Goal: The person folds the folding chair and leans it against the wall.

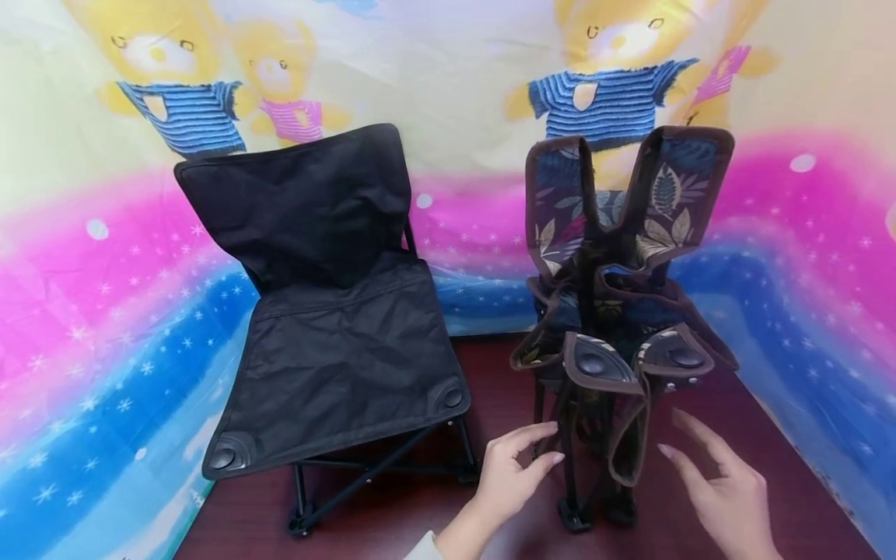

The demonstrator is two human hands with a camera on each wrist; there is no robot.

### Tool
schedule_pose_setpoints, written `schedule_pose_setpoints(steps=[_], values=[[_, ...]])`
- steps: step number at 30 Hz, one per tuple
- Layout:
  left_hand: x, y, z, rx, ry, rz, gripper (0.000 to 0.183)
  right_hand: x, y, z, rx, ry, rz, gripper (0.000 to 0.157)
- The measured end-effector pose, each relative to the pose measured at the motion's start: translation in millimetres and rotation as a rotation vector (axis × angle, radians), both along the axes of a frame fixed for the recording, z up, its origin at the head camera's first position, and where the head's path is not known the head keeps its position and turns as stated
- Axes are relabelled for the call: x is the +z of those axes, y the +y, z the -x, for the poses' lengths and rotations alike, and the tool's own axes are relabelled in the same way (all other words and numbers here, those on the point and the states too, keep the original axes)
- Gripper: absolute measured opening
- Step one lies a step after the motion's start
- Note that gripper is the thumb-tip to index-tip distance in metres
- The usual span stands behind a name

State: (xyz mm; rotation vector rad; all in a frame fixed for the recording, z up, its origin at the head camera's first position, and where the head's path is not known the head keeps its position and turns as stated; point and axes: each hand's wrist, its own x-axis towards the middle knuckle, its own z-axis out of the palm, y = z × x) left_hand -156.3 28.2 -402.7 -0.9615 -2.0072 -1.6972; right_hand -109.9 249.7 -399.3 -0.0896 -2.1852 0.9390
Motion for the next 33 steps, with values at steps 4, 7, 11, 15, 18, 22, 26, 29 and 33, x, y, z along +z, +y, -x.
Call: schedule_pose_setpoints(steps=[4, 7, 11, 15, 18, 22, 26, 29, 33], values=[[-5.5, 1.1, -3.8, -0.01, -0.036, 0.018, 0.026, -14.9, 0.3, 2.1, 0.007, -0.042, -0.011, 0.041], [-13.8, 2.2, -4.8, -0.01, -0.069, 0.021, 0.025, -25.0, 0.8, 2.3, 0.006, -0.074, -0.033, 0.037], [-22.9, 3.7, -6.9, 0.032, -0.079, 0.05, 0.024, -35.6, 3.0, 1.0, -0.001, -0.156, -0.069, 0.033], [-30.8, 5.7, -6.2, 0.089, -0.066, 0.082, 0.023, -44.6, 4.5, 2.6, 0.006, -0.211, -0.093, 0.031], [-37.2, 7.6, -5.3, 0.109, -0.085, 0.082, 0.023, -51.9, 5.5, 5.1, 0.03, -0.22, -0.075, 0.03], [-50.8, 12.6, -3.0, 0.117, -0.115, 0.084, 0.023, -59.7, 6.0, 6.6, 0.031, -0.278, -0.062, 0.029], [-71.9, 19.2, 2.9, 0.088, -0.173, 0.084, 0.023, -78.4, 10.8, 11.9, 0.023, -0.322, -0.055, 0.033], [-85.1, 23.0, 6.8, 0.068, -0.228, 0.086, 0.025, -118.9, 26.4, 24.5, 0.042, -0.31, -0.001, 0.036], [-92.5, 25.9, 10.2, 0.075, -0.271, 0.067, 0.025, -185.6, 53.0, 44.2, 0.047, -0.284, 0.043, 0.039]])
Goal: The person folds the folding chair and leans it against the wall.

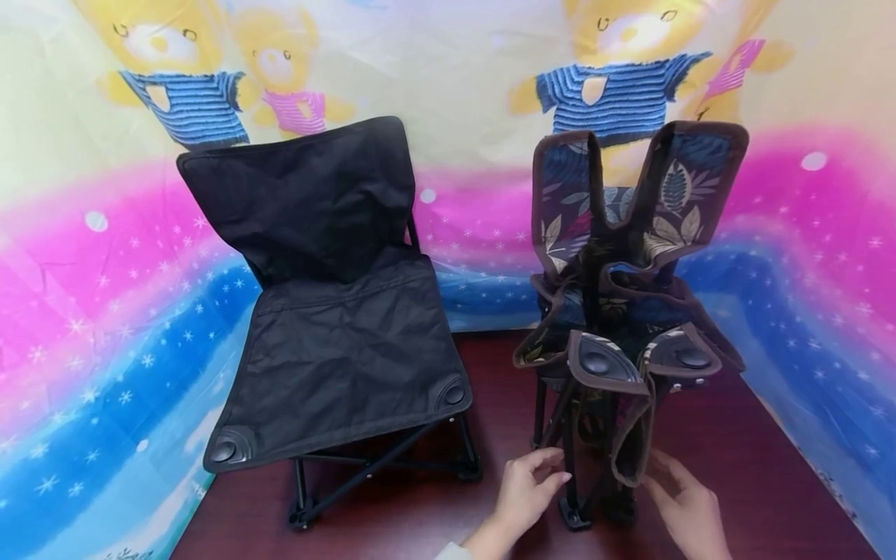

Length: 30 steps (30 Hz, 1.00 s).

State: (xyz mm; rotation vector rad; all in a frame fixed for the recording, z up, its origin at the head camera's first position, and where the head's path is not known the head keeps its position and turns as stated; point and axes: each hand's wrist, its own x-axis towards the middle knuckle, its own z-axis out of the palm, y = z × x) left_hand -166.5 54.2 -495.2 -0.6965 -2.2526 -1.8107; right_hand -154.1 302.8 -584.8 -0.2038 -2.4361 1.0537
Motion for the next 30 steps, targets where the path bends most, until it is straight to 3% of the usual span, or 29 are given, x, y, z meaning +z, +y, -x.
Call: schedule_pose_setpoints(steps=[2, 5, 12, 18, 23, 27, 30], values=[[-1.4, 0.6, 1.2, 0.007, -0.022, -0.014, 0.025, -18.6, 5.9, 5.6, -0.029, 0.003, -0.007, 0.039], [-0.9, 1.6, 1.6, 0.012, -0.065, -0.025, 0.025, -16.5, 3.0, 5.9, -0.043, 0.006, -0.011, 0.036], [11.4, 7.1, -2.5, 0.019, -0.135, -0.056, 0.023, 60.7, -34.0, -15.2, -0.021, -0.082, 0.064, 0.029], [-4.7, 16.6, 6.4, 0.058, -0.228, -0.085, 0.021, 90.8, -46.1, -18.6, 0.018, -0.152, 0.046, 0.029], [-6.6, 22.6, 10.3, 0.092, -0.251, -0.071, 0.018, 94.5, -48.3, -11.8, 0.01, -0.189, 0.056, 0.026], [-2.2, 25.9, 13.5, 0.144, -0.213, 0.028, 0.012, 94.6, -48.6, -7.6, -0.014, -0.218, 0.071, 0.024], [1.1, 26.4, 15.5, 0.173, -0.176, 0.099, 0.007, 94.9, -47.6, -5.7, 0.001, -0.189, 0.048, 0.019]])
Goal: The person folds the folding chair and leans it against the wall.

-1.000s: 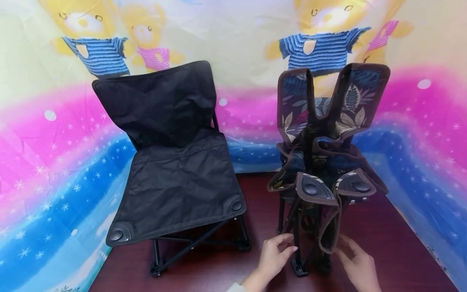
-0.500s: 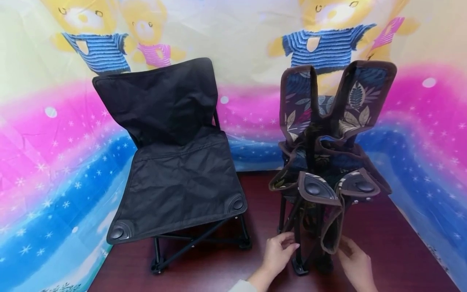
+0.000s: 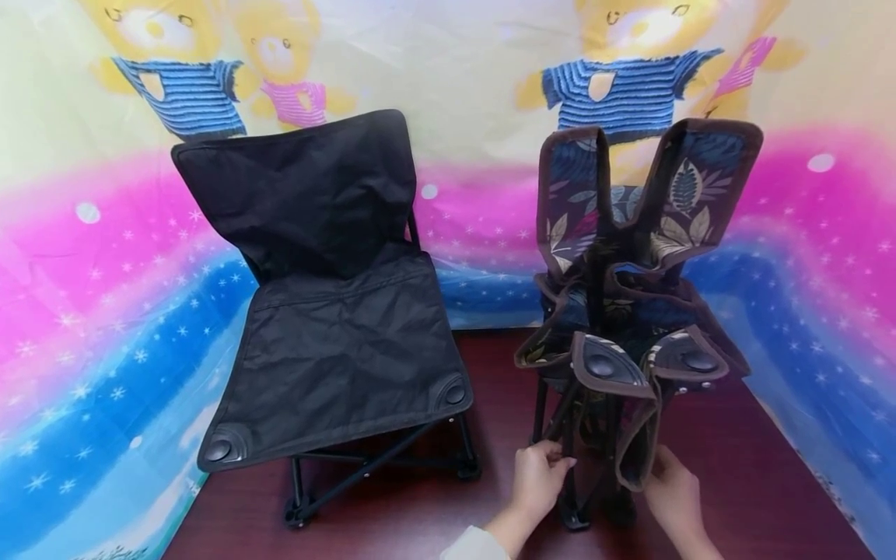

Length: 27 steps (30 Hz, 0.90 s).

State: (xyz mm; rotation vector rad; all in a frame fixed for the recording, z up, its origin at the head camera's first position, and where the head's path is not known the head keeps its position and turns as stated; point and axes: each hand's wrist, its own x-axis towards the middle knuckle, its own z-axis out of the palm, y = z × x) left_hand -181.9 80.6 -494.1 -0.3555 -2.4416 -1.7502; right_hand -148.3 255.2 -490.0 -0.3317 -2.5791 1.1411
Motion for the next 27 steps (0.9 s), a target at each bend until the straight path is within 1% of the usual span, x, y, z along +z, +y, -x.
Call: schedule_pose_setpoints(steps=[1, 3, 5, 10, 12, 15, 17, 20, 25, 27], values=[[1.0, -0.5, 0.3, 0.001, 0.008, 0.017, 0.006, -0.2, 0.6, 0.9, 0.007, 0.018, -0.018, 0.017], [2.1, -1.6, 1.1, -0.01, 0.001, 0.041, 0.004, -0.4, 1.7, 2.6, 0.028, 0.047, -0.053, 0.016], [3.4, -3.3, 1.7, -0.022, 0.008, 0.071, 0.004, -0.8, 2.3, 4.9, 0.031, 0.072, -0.091, 0.015], [8.0, -5.3, 3.8, -0.014, 0.032, 0.172, 0.006, -1.7, 1.4, 8.1, 0.017, 0.107, -0.119, 0.018], [10.5, -4.7, 4.2, -0.022, 0.015, 0.192, 0.007, -2.2, 2.5, 7.4, 0.016, 0.11, -0.116, 0.02], [12.8, -3.0, 4.4, -0.051, -0.029, 0.18, 0.008, -2.5, 5.8, 5.6, 0.004, 0.129, -0.135, 0.022], [13.3, -2.2, 4.7, -0.064, -0.039, 0.172, 0.009, -2.2, 7.5, 4.9, -0.003, 0.137, -0.144, 0.021], [12.1, -1.7, 6.4, -0.058, -0.021, 0.172, 0.008, -1.5, 7.8, 5.5, -0.004, 0.14, -0.148, 0.019], [9.4, -3.5, 10.3, -0.02, 0.019, 0.18, 0.008, -2.4, 4.1, 9.9, 0.018, 0.097, -0.112, 0.014], [8.5, -4.0, 12.5, -0.009, 0.024, 0.181, 0.008, -3.6, 3.5, 12.7, 0.02, 0.095, -0.111, 0.012]])
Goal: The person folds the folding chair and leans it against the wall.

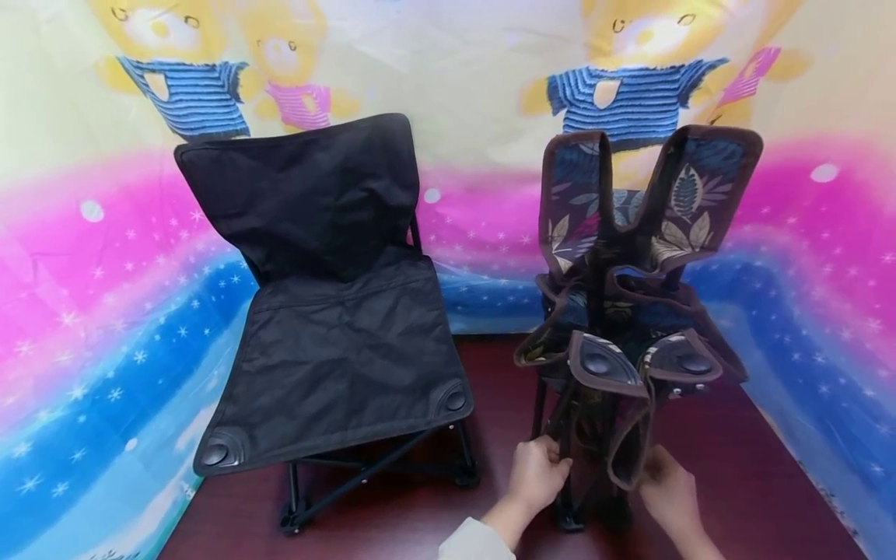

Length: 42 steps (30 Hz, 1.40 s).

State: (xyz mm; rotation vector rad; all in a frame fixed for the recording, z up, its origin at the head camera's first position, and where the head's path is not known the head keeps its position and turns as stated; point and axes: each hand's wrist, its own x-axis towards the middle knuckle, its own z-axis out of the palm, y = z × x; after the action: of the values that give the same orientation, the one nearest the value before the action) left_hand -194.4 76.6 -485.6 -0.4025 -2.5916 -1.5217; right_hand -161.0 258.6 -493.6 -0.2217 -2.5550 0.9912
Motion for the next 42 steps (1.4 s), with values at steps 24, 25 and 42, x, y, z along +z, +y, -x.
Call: schedule_pose_setpoints(steps=[24, 25, 42], values=[[1.1, 1.9, 32.8, 0.033, 0.007, 0.022, 0.005, -4.0, -4.1, 34.0, -0.009, 0.031, 0.033, 0.01], [0.6, 2.0, 33.9, 0.036, 0.013, 0.028, 0.005, -3.9, -4.2, 34.8, -0.006, 0.03, 0.037, 0.01], [-1.9, -1.7, 55.0, 0.072, 0.084, 0.08, 0.008, -4.4, -7.8, 58.7, 0.015, 0.041, 0.047, 0.01]])
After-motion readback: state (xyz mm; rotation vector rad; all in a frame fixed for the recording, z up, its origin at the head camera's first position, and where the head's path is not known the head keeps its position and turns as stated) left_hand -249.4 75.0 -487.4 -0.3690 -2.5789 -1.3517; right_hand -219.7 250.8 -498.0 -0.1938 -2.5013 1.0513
